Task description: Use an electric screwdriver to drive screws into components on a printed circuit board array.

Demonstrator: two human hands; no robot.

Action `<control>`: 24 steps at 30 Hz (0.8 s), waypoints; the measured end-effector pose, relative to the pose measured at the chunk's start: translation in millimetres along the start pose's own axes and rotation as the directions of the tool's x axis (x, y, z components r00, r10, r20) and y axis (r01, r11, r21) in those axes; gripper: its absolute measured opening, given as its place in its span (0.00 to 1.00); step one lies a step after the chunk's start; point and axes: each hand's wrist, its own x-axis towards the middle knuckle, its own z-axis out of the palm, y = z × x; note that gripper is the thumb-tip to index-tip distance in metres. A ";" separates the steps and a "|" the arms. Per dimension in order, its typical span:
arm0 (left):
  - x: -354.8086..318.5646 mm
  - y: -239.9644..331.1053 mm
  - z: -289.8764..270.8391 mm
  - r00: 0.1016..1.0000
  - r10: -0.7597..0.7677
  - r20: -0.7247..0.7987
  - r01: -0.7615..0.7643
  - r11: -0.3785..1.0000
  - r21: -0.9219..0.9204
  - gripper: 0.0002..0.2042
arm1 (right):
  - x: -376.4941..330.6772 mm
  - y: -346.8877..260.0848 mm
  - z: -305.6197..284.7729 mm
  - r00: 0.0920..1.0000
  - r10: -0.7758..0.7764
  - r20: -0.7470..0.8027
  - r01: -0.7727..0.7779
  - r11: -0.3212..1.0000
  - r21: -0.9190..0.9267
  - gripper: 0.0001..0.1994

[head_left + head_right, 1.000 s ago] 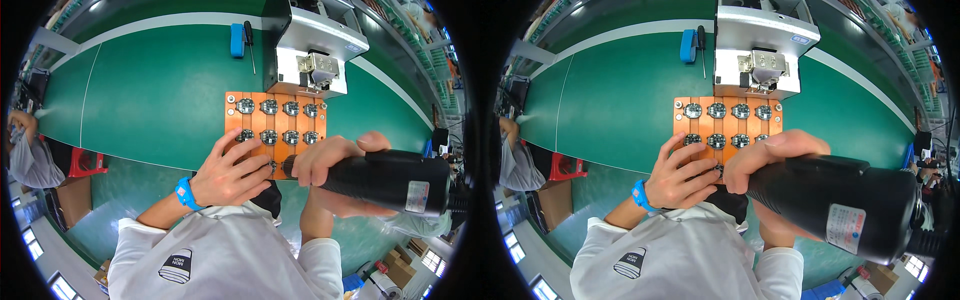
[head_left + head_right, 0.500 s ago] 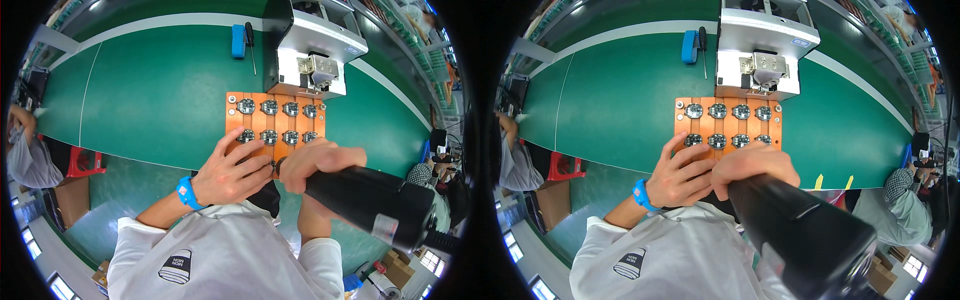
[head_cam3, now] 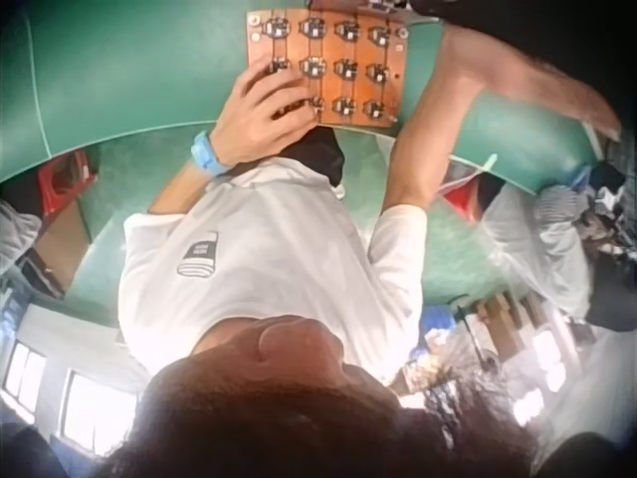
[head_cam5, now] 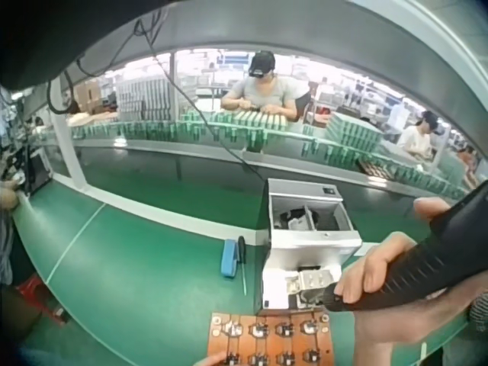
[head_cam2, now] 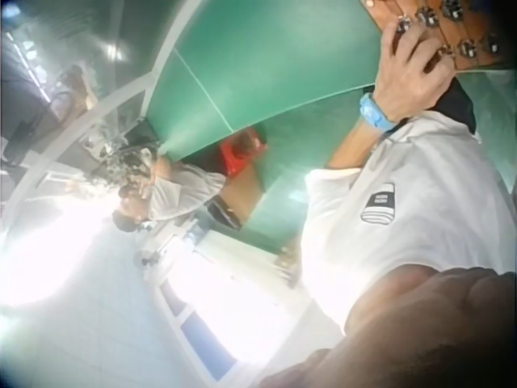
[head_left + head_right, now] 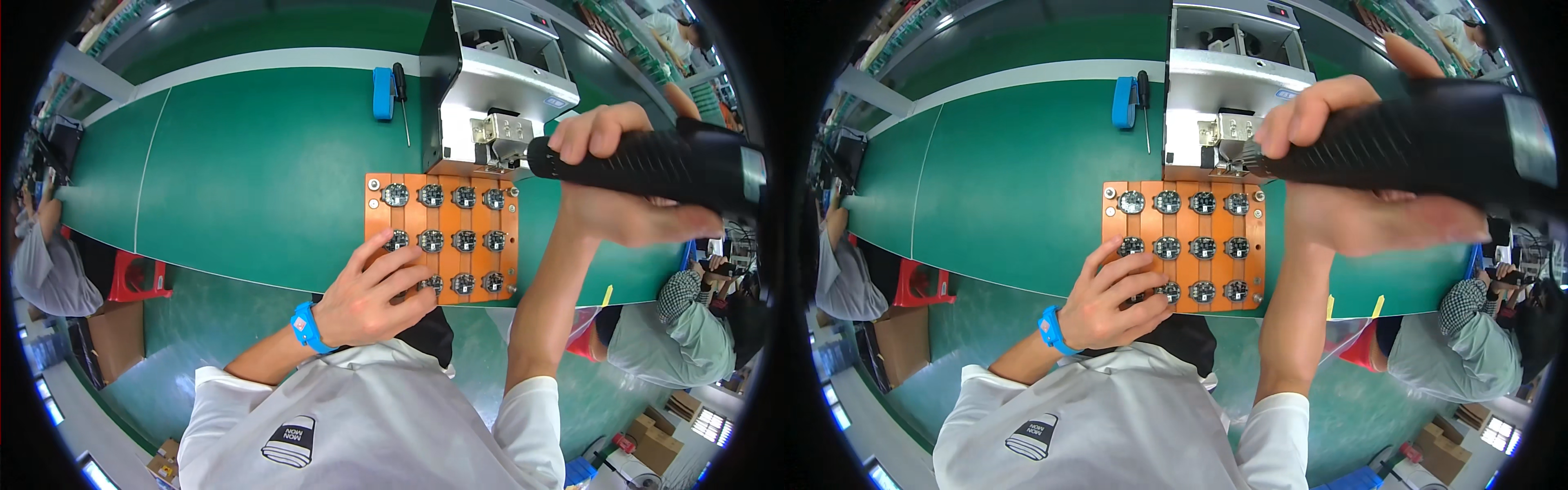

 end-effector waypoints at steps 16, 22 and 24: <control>-6.9 -5.0 -1.2 0.999 0.004 -0.038 -0.008 0.994 -0.107 0.15 | -14.5 -2.5 4.5 0.977 0.172 0.123 -0.187 0.974 0.129 0.61; -6.0 -5.7 -0.8 0.999 0.012 -0.048 -0.018 0.992 -0.123 0.14 | -5.6 3.0 -4.1 0.995 0.054 0.085 -0.063 0.993 0.097 0.60; -5.8 -6.1 -1.4 0.998 0.017 -0.053 -0.023 0.993 -0.117 0.15 | -5.5 4.9 -4.5 0.996 0.047 0.072 -0.054 0.994 0.097 0.62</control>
